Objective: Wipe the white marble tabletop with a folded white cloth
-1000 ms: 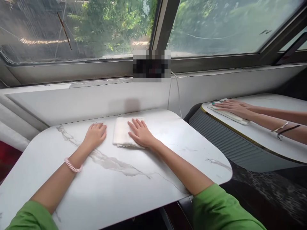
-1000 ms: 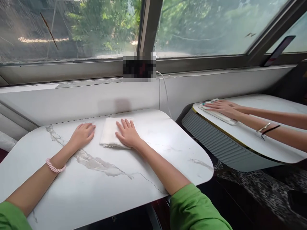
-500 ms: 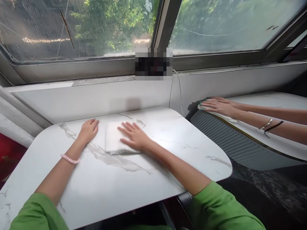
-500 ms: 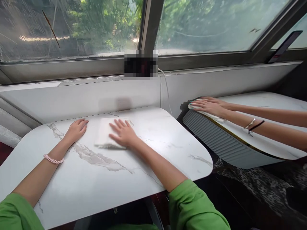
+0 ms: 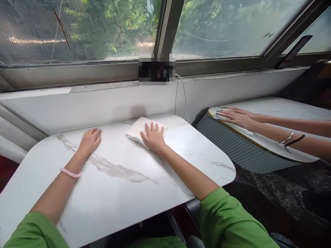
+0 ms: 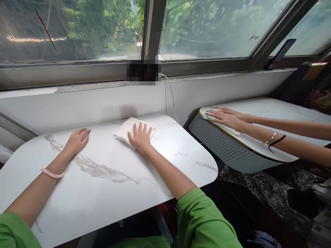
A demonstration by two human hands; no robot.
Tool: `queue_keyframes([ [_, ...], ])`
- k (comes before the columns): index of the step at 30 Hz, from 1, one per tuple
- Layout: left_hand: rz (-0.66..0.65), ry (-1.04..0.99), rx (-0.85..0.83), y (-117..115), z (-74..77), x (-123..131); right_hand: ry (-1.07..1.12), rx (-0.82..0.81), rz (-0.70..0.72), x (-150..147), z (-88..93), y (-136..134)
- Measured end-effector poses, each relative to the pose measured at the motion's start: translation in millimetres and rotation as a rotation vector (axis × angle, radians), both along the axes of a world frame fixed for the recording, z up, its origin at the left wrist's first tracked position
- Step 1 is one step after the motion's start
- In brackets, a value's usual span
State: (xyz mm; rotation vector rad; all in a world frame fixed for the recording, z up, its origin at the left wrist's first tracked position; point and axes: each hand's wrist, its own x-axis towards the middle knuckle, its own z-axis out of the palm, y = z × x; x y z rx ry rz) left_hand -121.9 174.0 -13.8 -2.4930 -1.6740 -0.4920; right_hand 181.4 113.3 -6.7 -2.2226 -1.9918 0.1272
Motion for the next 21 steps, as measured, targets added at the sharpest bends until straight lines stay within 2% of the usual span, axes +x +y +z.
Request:
queue_keyframes([
  [4,0.001,0.006,0.004,0.2,-1.3,-0.1,0.006,0.032,0.426,-34.7,3.1,-25.2],
  [8,0.004,0.007,0.020,0.7,-3.8,-0.8,0.007,0.150,0.889,-60.1,3.8,-54.8],
  [10,-0.004,0.009,0.033,0.5,-4.7,-1.0,0.021,0.180,1.061,-67.0,6.8,-66.5],
  [12,-0.012,0.009,0.042,0.0,-5.1,-0.9,0.032,0.174,1.171,-69.2,11.5,-72.6],
  [15,-0.014,0.001,0.049,-0.7,-5.2,-0.5,0.038,0.135,1.223,-64.2,17.1,-68.7],
  [17,-0.011,-0.003,0.048,-0.9,-5.2,-0.3,0.037,0.112,1.184,-56.6,17.7,-58.6],
  [19,-0.009,-0.005,0.039,-0.8,-5.2,-0.2,0.028,0.096,1.081,-45.9,16.0,-44.9],
  [21,-0.009,-0.008,0.028,-0.5,-5.2,-0.3,0.010,0.073,0.890,-31.6,13.3,-29.7],
])
